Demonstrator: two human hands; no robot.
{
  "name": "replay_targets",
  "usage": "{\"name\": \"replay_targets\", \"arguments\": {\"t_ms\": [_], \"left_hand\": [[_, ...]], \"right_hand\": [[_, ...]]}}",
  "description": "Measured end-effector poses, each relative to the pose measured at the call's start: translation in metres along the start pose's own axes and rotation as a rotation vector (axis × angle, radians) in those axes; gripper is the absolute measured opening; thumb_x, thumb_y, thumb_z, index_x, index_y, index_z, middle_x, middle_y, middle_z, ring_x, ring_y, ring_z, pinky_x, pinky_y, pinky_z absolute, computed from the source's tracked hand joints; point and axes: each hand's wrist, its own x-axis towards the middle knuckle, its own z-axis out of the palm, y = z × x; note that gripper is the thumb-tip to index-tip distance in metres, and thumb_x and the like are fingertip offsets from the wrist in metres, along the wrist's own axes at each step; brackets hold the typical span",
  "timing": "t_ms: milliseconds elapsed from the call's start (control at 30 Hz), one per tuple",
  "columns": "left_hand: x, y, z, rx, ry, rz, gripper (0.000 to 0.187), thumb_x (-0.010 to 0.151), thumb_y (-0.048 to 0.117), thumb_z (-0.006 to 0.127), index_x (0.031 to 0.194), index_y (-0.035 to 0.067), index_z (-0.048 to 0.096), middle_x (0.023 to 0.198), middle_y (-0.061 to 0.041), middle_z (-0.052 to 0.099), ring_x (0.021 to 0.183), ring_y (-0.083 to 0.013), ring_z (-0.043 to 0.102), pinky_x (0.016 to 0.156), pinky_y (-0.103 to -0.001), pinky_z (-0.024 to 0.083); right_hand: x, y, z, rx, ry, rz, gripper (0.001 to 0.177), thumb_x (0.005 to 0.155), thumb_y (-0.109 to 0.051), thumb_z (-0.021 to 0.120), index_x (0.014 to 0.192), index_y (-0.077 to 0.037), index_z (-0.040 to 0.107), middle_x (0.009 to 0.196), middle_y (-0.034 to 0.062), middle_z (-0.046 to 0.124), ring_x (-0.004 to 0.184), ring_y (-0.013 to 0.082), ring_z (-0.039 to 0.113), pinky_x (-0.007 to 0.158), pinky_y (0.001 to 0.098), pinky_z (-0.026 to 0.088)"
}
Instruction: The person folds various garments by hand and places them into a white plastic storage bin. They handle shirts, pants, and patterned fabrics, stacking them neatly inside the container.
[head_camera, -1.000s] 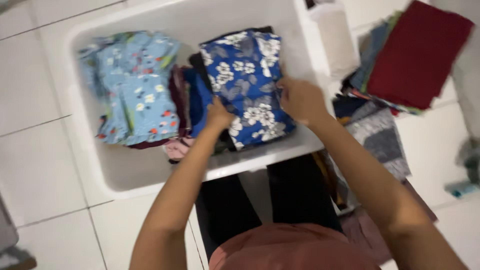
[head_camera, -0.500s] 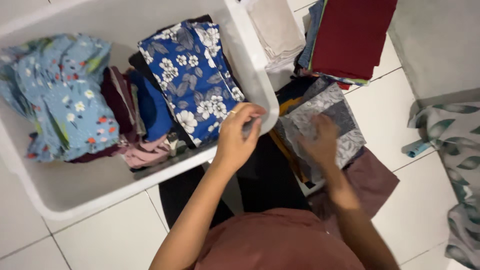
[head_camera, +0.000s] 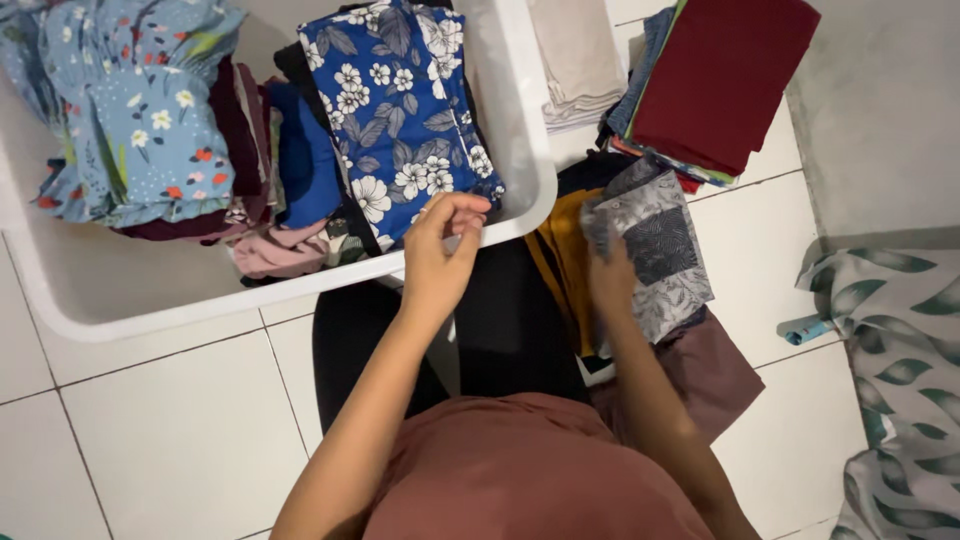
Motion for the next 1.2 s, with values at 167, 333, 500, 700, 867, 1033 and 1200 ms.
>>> {"name": "replay_targets", "arguments": {"t_ms": [167, 333, 500, 700, 867, 1033, 1200], "left_hand": [[-0.01, 0.005, -0.021, 0.042, -0.075, 0.012, 0.014, 0.094, -0.002, 0.064, 0.107, 0.001, 0.069, 0.106, -0.007, 0.068, 0.095, -0.0163, 0.069, 0.09, -0.028, 0.055], [0.017, -0.011, -0.051, -0.123, -0.119, -0.105, 0.016, 0.096, 0.003, 0.065, 0.111, 0.004, 0.068, 0.111, -0.005, 0.069, 0.095, -0.0131, 0.068, 0.084, -0.025, 0.054], [0.077, -0.012, -0.085, -0.026, -0.293, -0.224, 0.032, 0.092, 0.018, 0.074, 0.122, 0.008, 0.07, 0.11, -0.012, 0.07, 0.1, -0.0196, 0.067, 0.081, -0.03, 0.055], [0.141, 0.015, -0.116, -0.093, -0.481, -0.141, 0.087, 0.075, 0.029, 0.088, 0.147, 0.008, 0.044, 0.148, -0.013, 0.051, 0.133, -0.0254, 0.053, 0.099, -0.038, 0.049], [0.164, 0.01, -0.142, -0.35, -0.486, -0.22, 0.085, 0.076, 0.025, 0.09, 0.144, 0.003, 0.046, 0.141, -0.013, 0.058, 0.129, -0.021, 0.055, 0.107, -0.037, 0.046], [0.168, -0.08, -0.167, -0.307, -0.023, -0.475, 0.047, 0.084, 0.025, 0.082, 0.122, 0.0, 0.07, 0.109, -0.007, 0.075, 0.098, -0.0184, 0.068, 0.09, -0.034, 0.054], [0.179, -0.201, -0.151, -0.084, 0.124, -0.503, 0.038, 0.087, 0.021, 0.078, 0.118, 0.0, 0.07, 0.108, -0.008, 0.077, 0.096, -0.0175, 0.069, 0.088, -0.032, 0.053]], "right_hand": [[0.031, 0.046, -0.071, 0.469, 0.017, 0.356, 0.062, 0.114, -0.052, 0.058, 0.112, 0.009, 0.068, 0.099, 0.0191, 0.065, 0.09, 0.0298, 0.056, 0.081, 0.0469, 0.047], [0.019, 0.004, -0.176, 0.749, 0.083, 0.459, 0.059, 0.095, -0.054, 0.062, 0.139, -0.016, 0.055, 0.131, 0.0041, 0.064, 0.121, 0.0231, 0.06, 0.098, 0.0451, 0.048], [-0.027, -0.083, -0.282, 0.841, -0.002, 0.181, 0.057, 0.107, -0.051, 0.057, 0.144, -0.008, 0.058, 0.137, 0.0097, 0.063, 0.123, 0.0256, 0.061, 0.106, 0.0431, 0.048], [-0.013, -0.206, -0.307, 0.819, 0.046, 0.203, 0.047, 0.11, -0.041, 0.056, 0.14, -0.006, 0.061, 0.133, 0.0094, 0.065, 0.116, 0.0237, 0.064, 0.101, 0.0388, 0.05], [0.063, -0.293, -0.186, 0.92, -0.131, 0.295, 0.04, 0.112, -0.033, 0.055, 0.137, -0.004, 0.063, 0.129, 0.0091, 0.067, 0.11, 0.0221, 0.065, 0.096, 0.0352, 0.053], [0.151, -0.356, -0.029, 0.829, -0.501, 0.521, 0.058, 0.092, -0.042, 0.06, 0.14, -0.008, 0.06, 0.128, 0.0118, 0.067, 0.113, 0.029, 0.065, 0.093, 0.0399, 0.052], [0.155, -0.378, 0.069, -0.062, -0.36, -0.326, 0.077, 0.087, -0.02, 0.074, 0.151, 0.001, 0.037, 0.137, 0.0308, 0.057, 0.124, 0.046, 0.055, 0.102, 0.049, 0.046]]}}
